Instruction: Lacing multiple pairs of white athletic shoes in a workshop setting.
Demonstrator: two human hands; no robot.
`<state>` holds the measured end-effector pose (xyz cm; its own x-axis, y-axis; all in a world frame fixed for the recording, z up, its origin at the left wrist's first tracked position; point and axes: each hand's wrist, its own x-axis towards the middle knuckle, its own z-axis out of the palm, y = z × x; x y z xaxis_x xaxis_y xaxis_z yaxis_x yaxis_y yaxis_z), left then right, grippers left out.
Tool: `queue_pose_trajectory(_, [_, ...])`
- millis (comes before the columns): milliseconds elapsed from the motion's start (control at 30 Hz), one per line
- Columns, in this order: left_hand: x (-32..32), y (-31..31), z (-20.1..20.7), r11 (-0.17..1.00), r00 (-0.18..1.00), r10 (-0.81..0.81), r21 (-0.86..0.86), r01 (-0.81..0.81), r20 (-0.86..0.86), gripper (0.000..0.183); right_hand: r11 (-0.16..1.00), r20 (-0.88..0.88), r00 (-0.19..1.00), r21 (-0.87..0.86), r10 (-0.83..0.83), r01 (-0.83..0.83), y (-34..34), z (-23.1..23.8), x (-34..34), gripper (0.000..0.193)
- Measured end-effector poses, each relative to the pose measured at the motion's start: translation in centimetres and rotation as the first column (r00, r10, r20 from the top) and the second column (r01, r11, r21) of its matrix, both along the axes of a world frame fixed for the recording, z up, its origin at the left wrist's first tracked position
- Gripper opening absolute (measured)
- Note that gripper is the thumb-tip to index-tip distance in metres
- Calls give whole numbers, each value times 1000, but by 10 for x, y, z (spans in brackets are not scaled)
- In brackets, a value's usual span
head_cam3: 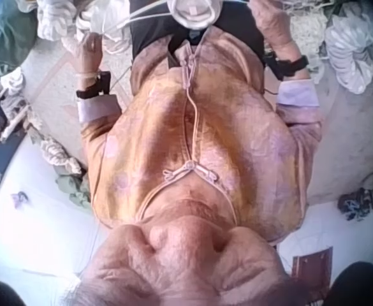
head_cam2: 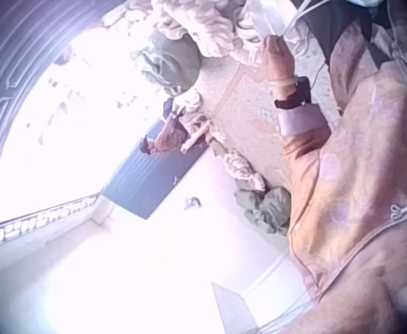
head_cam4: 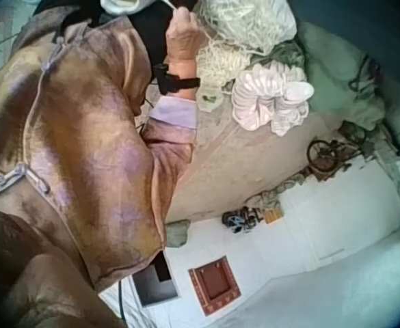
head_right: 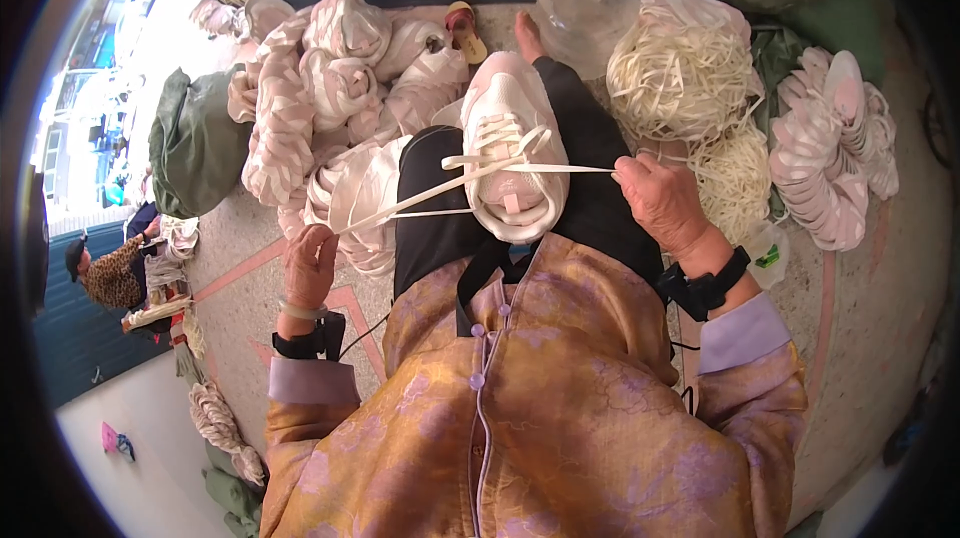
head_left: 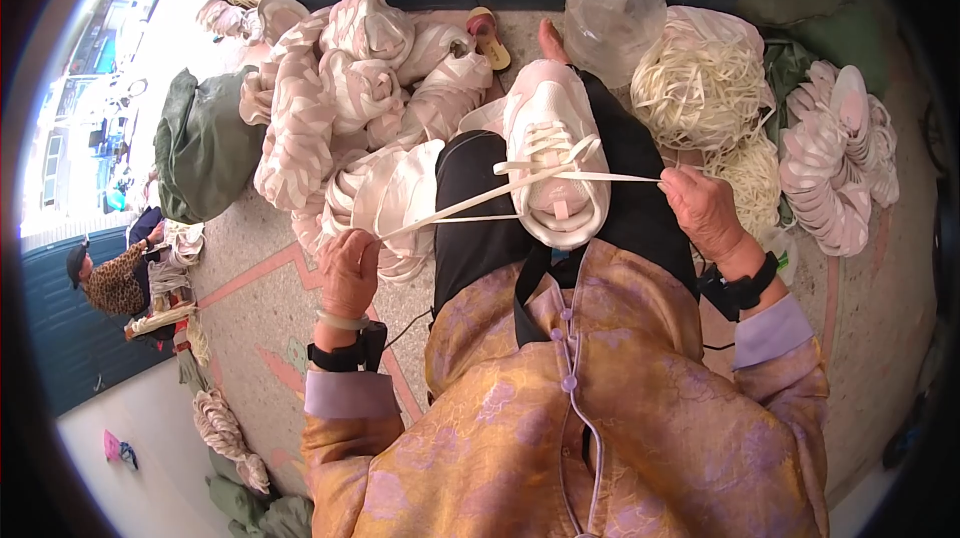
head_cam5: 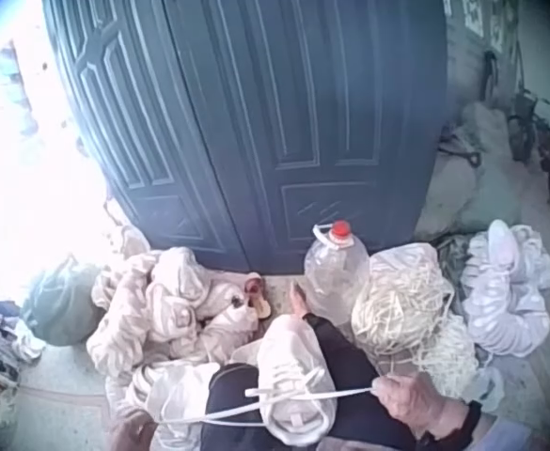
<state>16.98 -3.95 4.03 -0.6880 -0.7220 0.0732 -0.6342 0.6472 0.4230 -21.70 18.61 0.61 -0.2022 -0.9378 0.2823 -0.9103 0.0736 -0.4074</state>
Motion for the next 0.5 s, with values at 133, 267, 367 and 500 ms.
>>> queue_pose_trajectory(133, [4, 5, -7, 1000, 1000, -1, -2, 1, -16, 4, 999, 20, 999, 22, -26, 26, 3, -2, -5, 6])
queue_pose_trajectory(267, [10, 6, -19, 999, 998, 35, -18, -35, 45, 3, 999, 15, 999, 38, -32, 31, 6, -5, -6, 4])
queue_pose_trajectory(367, [13, 5, -22, 999, 998, 28, -28, -27, 51, 4, 998, 23, 999, 52, -44, 43, 9, -6, -8, 4])
queue_pose_trajectory(500, [17, 7, -17, 983, 974, 38, -165, -77, -224, 13, 998, 18, 999, 47, -40, 39, 17, -3, -20, 3])
